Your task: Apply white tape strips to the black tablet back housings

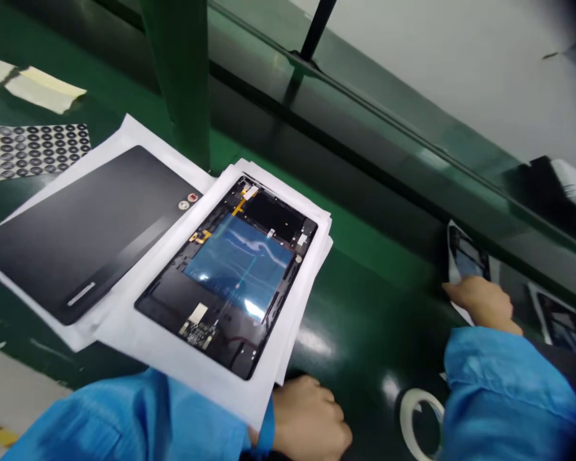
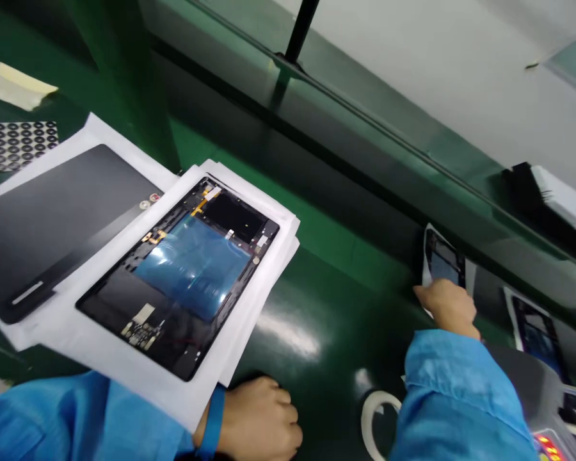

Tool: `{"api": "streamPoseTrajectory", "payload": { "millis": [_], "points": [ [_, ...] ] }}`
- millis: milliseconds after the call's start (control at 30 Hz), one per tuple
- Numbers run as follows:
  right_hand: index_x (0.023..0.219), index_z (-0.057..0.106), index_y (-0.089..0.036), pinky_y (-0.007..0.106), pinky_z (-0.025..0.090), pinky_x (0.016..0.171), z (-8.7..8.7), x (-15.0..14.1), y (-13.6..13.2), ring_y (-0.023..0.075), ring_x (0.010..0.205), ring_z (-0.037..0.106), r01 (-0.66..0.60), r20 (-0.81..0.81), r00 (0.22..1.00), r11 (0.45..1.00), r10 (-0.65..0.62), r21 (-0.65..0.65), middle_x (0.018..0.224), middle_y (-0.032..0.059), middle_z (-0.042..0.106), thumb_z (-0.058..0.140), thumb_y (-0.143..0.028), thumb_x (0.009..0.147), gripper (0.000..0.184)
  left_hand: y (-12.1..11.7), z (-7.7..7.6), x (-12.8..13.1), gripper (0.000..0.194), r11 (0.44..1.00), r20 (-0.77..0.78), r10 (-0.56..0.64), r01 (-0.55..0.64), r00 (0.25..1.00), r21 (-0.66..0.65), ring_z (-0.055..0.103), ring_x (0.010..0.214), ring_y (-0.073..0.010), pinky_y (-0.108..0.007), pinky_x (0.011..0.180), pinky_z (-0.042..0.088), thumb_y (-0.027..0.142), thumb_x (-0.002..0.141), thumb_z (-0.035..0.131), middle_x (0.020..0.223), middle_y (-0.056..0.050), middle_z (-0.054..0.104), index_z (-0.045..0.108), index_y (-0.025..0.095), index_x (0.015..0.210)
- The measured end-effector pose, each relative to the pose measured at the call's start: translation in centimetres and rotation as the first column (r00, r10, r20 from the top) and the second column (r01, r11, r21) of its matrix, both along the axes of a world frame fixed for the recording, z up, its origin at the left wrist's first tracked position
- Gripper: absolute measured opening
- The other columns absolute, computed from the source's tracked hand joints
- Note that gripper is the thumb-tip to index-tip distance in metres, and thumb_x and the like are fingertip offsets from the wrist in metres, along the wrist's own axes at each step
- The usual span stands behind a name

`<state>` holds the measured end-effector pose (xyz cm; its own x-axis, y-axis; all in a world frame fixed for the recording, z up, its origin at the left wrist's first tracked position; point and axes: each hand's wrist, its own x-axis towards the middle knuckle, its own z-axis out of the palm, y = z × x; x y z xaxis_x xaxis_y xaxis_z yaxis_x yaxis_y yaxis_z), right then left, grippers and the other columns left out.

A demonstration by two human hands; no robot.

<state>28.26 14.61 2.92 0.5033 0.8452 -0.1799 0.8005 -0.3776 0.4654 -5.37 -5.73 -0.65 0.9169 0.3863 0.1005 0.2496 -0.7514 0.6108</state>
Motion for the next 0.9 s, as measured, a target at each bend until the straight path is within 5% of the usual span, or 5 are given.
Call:
{"api": "streamPoseTrajectory", "payload": {
  "millis": [133,300,500,700,900],
  "points": [
    [0.110,0.066,-0.012,0.033,0.049,0.068,2.0,-5.2,-3.5,0.0241,0.088,0.067,-0.046,-0.015,0.999,0.985,0.044,-0.167,0.100,0.0165,0.068,0.054,-0.041,0.095,0.034,-0.1,0.4,-0.1,0.021,0.997,0.027,0.060,-0.059,0.998,-0.041,0.067,0.066,-0.0173,-0.031,0.044,0.035,0.036,0.086,0.068,0.071,0.002,0.071,0.065,0.020,0.072],
    [0.105,0.063,-0.016,0.033,0.038,0.061,3.9,-12.3,-14.1,0.0261,0.075,0.066,-0.266,-0.109,0.962,0.948,0.250,-0.176,0.087,0.0145,0.068,0.050,-0.031,0.090,0.025,0.3,1.2,-0.4,0.014,0.991,0.046,0.125,-0.127,0.991,0.046,0.067,0.079,-0.0182,-0.032,0.058,0.045,0.029,0.094,0.057,0.088,-0.001,0.071,0.067,0.019,0.094],
    [0.074,0.049,-0.021,0.028,0.026,0.049,2.9,-19.1,-28.5,0.0168,0.055,0.054,-0.561,-0.144,0.790,0.798,0.596,0.220,0.065,0.0045,0.053,0.044,-0.017,0.087,0.014,-0.4,1.7,-1.4,0.012,0.932,0.103,0.026,-0.061,0.994,0.356,0.060,0.090,-0.0205,-0.034,0.067,0.042,0.019,0.098,0.051,0.103,-0.006,0.066,0.062,0.016,0.101],
    [0.098,0.062,-0.021,0.026,0.044,0.063,1.3,-16.3,-33.8,0.0148,0.073,0.063,-0.446,-0.462,0.583,0.738,0.669,0.506,0.085,0.0034,0.067,0.043,-0.030,0.099,0.022,-1.9,1.9,-1.9,0.024,0.835,-0.045,-0.209,0.202,0.977,0.512,0.056,0.077,-0.0174,-0.033,0.062,0.034,0.014,0.102,0.045,0.081,-0.005,0.061,0.060,0.015,0.083],
    [0.118,0.063,-0.014,0.032,0.036,0.059,-1.6,-10.7,-31.2,0.0232,0.086,0.061,-0.259,-0.180,0.901,0.821,0.396,0.508,0.107,0.0123,0.068,0.043,-0.040,0.100,0.038,-2.8,3.0,-0.9,0.025,0.784,-0.115,-0.200,0.229,0.973,0.576,0.055,0.073,-0.0155,-0.033,0.060,0.031,0.011,0.102,0.040,0.082,-0.005,0.063,0.062,0.015,0.090]
  ]
}}
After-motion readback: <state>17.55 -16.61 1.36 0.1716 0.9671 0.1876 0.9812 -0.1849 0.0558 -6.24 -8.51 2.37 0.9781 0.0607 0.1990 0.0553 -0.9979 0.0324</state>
